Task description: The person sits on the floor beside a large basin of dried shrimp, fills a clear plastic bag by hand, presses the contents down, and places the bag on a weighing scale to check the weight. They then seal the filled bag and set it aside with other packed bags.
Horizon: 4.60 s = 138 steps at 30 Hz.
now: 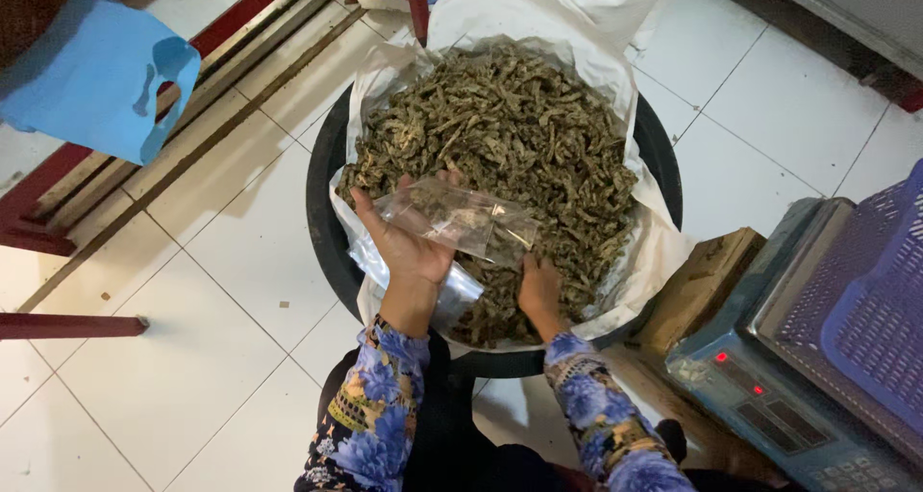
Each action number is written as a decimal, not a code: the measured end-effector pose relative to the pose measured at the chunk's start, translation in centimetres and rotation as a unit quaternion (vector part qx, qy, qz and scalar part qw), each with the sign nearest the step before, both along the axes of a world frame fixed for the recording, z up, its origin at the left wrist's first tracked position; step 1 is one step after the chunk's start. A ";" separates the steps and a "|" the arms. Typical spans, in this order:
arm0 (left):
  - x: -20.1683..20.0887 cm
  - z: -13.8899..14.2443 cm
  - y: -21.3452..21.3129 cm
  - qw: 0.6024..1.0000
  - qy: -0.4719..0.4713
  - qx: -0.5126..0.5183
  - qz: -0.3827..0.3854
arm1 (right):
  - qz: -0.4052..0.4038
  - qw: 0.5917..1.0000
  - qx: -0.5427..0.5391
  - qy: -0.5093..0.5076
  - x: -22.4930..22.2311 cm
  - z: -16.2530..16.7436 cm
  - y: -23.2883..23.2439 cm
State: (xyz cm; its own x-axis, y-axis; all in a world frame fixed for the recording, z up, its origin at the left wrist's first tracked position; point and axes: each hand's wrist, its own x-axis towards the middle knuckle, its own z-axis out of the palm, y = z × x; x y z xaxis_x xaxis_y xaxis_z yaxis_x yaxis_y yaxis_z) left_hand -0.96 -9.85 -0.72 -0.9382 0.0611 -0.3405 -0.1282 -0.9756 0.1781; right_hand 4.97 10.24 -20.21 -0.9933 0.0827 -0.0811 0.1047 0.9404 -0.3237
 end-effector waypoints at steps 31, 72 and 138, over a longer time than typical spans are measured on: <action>1.4 -0.3 2.4 0.988 0.152 -0.022 0.001 | -0.016 0.905 -0.387 0.178 4.2 24.4 -2.1; -0.6 1.5 -4.0 0.993 0.042 0.051 0.101 | 0.028 0.989 -0.138 0.050 -11.3 -1.6 -7.3; 3.1 -0.6 4.9 0.980 0.174 -0.003 -0.098 | -0.037 0.808 -0.537 0.239 10.5 23.5 -1.3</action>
